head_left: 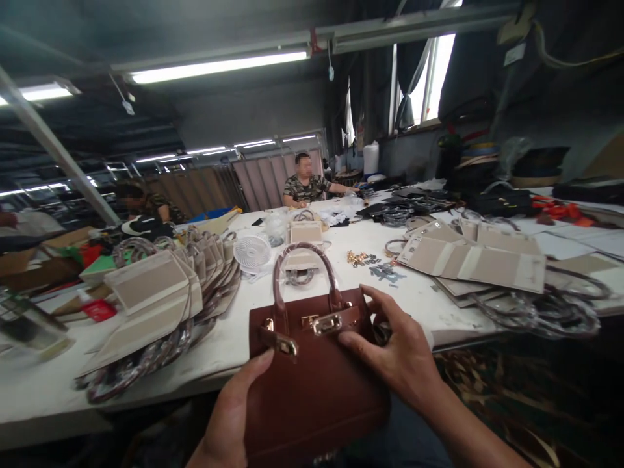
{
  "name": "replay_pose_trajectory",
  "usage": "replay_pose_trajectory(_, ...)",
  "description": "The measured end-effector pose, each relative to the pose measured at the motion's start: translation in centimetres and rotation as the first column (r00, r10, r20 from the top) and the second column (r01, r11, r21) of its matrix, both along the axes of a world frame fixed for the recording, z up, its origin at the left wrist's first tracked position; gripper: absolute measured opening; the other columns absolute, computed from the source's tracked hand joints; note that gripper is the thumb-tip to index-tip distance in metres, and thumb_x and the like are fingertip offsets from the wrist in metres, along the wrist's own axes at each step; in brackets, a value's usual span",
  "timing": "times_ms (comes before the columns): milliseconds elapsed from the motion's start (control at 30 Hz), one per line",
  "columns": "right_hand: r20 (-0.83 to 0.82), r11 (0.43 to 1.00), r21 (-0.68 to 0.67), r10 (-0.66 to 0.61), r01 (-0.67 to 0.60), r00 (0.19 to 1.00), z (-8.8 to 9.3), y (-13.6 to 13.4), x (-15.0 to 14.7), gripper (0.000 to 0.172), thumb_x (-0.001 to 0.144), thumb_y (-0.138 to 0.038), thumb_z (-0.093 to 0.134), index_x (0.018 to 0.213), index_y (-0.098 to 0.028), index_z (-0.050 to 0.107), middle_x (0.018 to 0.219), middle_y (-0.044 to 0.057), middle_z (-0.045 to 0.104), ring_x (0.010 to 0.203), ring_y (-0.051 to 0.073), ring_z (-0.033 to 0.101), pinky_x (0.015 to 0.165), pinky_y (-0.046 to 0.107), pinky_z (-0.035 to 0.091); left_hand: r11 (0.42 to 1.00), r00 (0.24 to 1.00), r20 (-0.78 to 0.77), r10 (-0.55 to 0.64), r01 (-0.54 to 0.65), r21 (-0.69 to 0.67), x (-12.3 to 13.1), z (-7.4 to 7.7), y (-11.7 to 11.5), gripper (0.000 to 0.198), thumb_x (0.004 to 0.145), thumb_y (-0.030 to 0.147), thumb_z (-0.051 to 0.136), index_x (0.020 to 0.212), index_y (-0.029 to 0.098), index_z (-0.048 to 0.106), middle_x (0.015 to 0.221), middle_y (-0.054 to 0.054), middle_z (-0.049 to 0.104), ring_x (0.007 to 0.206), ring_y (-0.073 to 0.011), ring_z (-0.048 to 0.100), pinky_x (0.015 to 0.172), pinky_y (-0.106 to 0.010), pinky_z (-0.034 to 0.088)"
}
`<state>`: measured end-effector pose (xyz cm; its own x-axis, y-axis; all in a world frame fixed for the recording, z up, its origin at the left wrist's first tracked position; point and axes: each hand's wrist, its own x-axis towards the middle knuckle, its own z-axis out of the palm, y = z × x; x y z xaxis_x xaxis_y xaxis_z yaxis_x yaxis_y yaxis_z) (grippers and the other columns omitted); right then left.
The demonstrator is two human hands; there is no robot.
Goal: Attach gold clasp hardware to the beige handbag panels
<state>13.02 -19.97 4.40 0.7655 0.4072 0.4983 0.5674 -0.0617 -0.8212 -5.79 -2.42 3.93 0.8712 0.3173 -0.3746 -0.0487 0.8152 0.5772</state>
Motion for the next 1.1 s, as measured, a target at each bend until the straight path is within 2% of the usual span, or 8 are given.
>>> replay_pose_trajectory(133,-0.150,0.995,0.097,0.050,-0.036,0.987,-0.5,0.1,1.0,0.047,0.091,-0.056,0.069,0.123,-0.022,0.076,0.099,0.008,0.078,0.097,0.030,0.071,0.089,0.041,0.055,0.996,1.000,0.015,-0.018,0.017,0.087,0.8,-0.6,0.1,0.027,0.091,0.020,0.069,0.112,0.009,0.079,0.105,-0.016,0.081,0.107,-0.0342,0.076,0.104,-0.048,0.057)
replay_pose_trajectory(333,-0.420,0.950,0.299,0.215,-0.089,0.882,-3.2,0.8,2.4,0.048,0.094,-0.058,0.067,0.121,-0.021,0.079,0.110,0.008,0.079,0.113,0.033,0.069,0.107,0.048,0.047,0.996,0.998,0.054,-0.039,0.034,0.082,2.3,-1.2,0.7,0.027,0.091,0.021,0.068,0.113,0.008,0.079,0.115,-0.017,0.078,0.107,-0.0329,0.076,0.108,-0.049,0.054)
replay_pose_trajectory(567,-0.528,0.925,0.371,0.284,-0.083,0.800,-4.8,2.4,3.3,0.045,0.089,-0.055,0.073,0.118,-0.022,0.080,0.106,0.008,0.079,0.111,0.031,0.070,0.100,0.041,0.053,0.998,0.999,0.035,0.008,-0.010,0.057,3.7,-2.3,1.4,0.026,0.086,0.018,0.071,0.110,0.010,0.078,0.114,-0.015,0.079,0.110,-0.0336,0.075,0.111,-0.052,0.051)
replay_pose_trajectory(700,-0.531,0.967,0.247,0.189,-0.063,0.826,-5.1,3.0,4.0,0.048,0.089,-0.060,0.072,0.114,-0.019,0.080,0.097,0.008,0.079,0.094,0.029,0.072,0.083,0.038,0.056,0.998,0.999,0.043,0.026,-0.028,0.056,4.0,-2.9,1.9,0.029,0.086,0.020,0.073,0.113,0.012,0.077,0.111,-0.015,0.080,0.110,-0.0337,0.075,0.111,-0.053,0.051)
replay_pose_trajectory(867,-0.109,0.989,0.056,-0.131,0.138,0.985,-4.4,2.5,3.0,0.028,0.088,-0.047,0.077,0.081,-0.022,0.068,0.070,0.001,0.065,0.063,0.019,0.059,0.059,0.031,0.046,0.992,0.993,0.037,0.108,-0.110,0.057,4.3,-3.0,2.6,0.023,0.082,0.020,0.077,0.104,0.013,0.079,0.104,-0.013,0.081,0.103,-0.0336,0.077,0.106,-0.053,0.055)
replay_pose_trajectory(933,0.111,0.996,0.085,-0.049,0.040,0.993,-3.9,2.4,1.7,0.024,0.092,-0.034,0.075,0.074,-0.023,0.063,0.067,-0.001,0.061,0.058,0.016,0.056,0.056,0.029,0.045,0.988,0.989,0.045,0.141,-0.144,0.063,4.5,-2.9,2.7,0.022,0.080,0.020,0.079,0.101,0.014,0.079,0.105,-0.013,0.081,0.105,-0.0339,0.076,0.108,-0.053,0.053)
replay_pose_trajectory(1000,0.241,0.987,0.058,0.130,-0.148,0.962,-3.5,2.7,0.1,0.006,0.093,-0.029,0.074,0.090,-0.025,0.071,0.082,0.003,0.069,0.069,0.019,0.066,0.062,0.029,0.053,0.979,0.983,0.084,0.166,-0.175,0.108,4.7,-2.8,2.3,0.022,0.080,0.021,0.079,0.101,0.014,0.080,0.106,-0.012,0.081,0.108,-0.0355,0.075,0.110,-0.054,0.051)
replay_pose_trajectory(1100,0.287,0.965,-0.005,0.252,-0.262,0.924,-2.8,4.2,-2.0,0.064,0.080,-0.041,0.088,0.137,-0.027,0.064,0.125,0.012,0.069,0.110,0.033,0.070,0.088,0.039,0.062,0.960,0.969,0.215,0.125,-0.172,0.219,4.9,-2.4,0.5,0.036,0.089,0.042,0.073,0.115,0.018,0.079,0.119,-0.013,0.078,0.125,-0.0386,0.067,0.117,-0.056,0.044)
